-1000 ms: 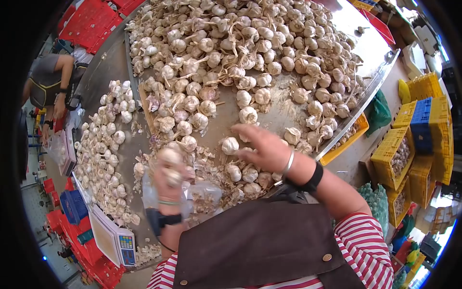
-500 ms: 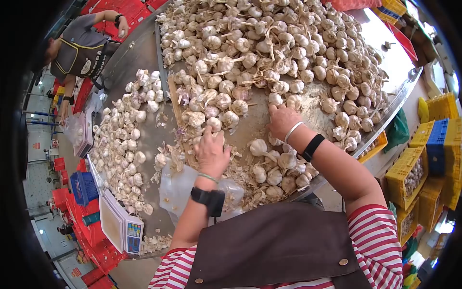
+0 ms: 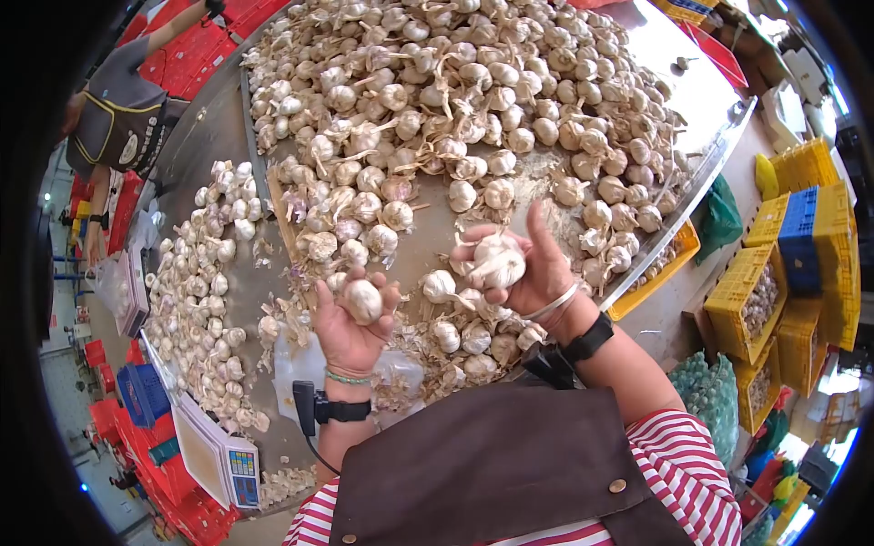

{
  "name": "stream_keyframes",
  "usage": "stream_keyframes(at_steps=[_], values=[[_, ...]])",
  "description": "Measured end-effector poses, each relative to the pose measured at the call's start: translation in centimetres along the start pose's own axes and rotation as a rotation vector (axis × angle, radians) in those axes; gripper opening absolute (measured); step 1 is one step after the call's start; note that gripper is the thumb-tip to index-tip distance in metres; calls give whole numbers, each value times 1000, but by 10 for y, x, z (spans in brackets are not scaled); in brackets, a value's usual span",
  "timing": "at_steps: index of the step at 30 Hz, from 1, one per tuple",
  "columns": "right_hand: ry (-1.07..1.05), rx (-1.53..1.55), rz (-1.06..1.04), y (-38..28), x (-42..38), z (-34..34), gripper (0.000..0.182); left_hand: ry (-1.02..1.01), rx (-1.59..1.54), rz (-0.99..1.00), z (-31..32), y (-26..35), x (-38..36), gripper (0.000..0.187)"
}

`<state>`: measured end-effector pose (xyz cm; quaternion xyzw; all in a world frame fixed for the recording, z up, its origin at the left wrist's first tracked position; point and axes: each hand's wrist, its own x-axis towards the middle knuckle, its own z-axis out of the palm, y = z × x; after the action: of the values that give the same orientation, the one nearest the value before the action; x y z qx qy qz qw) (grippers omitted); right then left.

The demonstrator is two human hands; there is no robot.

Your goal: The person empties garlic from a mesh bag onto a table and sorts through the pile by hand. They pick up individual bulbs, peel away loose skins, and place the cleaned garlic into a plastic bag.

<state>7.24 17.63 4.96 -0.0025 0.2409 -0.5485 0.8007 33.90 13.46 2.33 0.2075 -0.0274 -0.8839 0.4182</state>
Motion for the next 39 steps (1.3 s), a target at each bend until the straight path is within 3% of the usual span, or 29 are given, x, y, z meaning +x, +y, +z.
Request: stream_keyframes(at_steps=[1,3,4,5,7,9,11,13,15,16,17,19,21,22,23,24,26,27,29,30,33,34,35,36,37,38,39], values=[[2,3,-7,4,0,-7,76,-2,3,-7,1,-8,0,53],[-212,1,49,15,4,-27,69,-4,-124,-97,1,-25,-1,50],[-54,-74,20,16,-1,-15,62,-6,-16,-71,1,-32,0,48],[-55,-75,14,17,-3,-12,62,-11,-14,-73,-5,-36,1,48],[8,-324,-79,16,-8,-10,53,-168,42,-183,-16,-46,2,46],[3,-536,-154,19,-9,-6,46,-109,96,-258,-12,-57,-7,55],[10,-859,-249,25,-13,7,47,-13,497,-366,4,-67,-12,71],[-217,-1149,-242,29,-13,19,50,-126,515,-499,2,-72,-13,90],[-379,-1552,-380,37,-10,24,60,-66,360,-430,3,-76,-13,89],[-447,-1623,-427,40,-12,22,68,149,305,-399,17,-77,-15,80],[-440,-1627,-429,39,-12,20,68,173,221,-329,9,-77,-15,69],[-307,-1556,-491,35,-8,18,70,-17,227,-198,-30,-55,-15,62],[-63,-1816,-586,12,-2,-3,60,-63,221,-46,-37,-3,-17,58],[-32,-1931,-592,-9,3,-15,60,39,218,92,-33,30,-18,52],[135,-2120,-511,-27,5,-29,60,234,316,335,-54,71,-22,48],[250,-2216,-561,-46,5,-49,63,340,324,429,-44,111,-26,44],[456,-2214,-387,-85,2,-58,60,438,672,750,-66,176,-47,36],[548,-2263,-423,-99,7,-76,59,440,678,755,-60,179,-49,36],[607,-2383,-313,-120,11,-89,59,878,993,1064,-41,183,-47,47],[602,-2387,-306,-124,16,-101,53,867,1138,1165,-55,178,-37,41],[609,-2429,-248,-123,18,-102,40,534,1583,603,5,76,-10,25],[606,-2467,-221,-119,30,-98,32,264,1730,633,-61,59,8,24],[666,-2470,-312,-119,35,-112,20,146,1567,412,-73,22,26,30],[614,-2504,-443,-123,42,-129,19,-47,1946,551,-35,-9,28,38],[678,-2467,-388,-119,41,-117,18,-212,2032,707,-62,-37,47,39],[603,-2503,-399,-122,40,-115,20,-397,2051,629,-41,-48,49,35],[645,-2480,-320,-125,41,-124,25,-344,2103,603,-49,-67,55,31]])
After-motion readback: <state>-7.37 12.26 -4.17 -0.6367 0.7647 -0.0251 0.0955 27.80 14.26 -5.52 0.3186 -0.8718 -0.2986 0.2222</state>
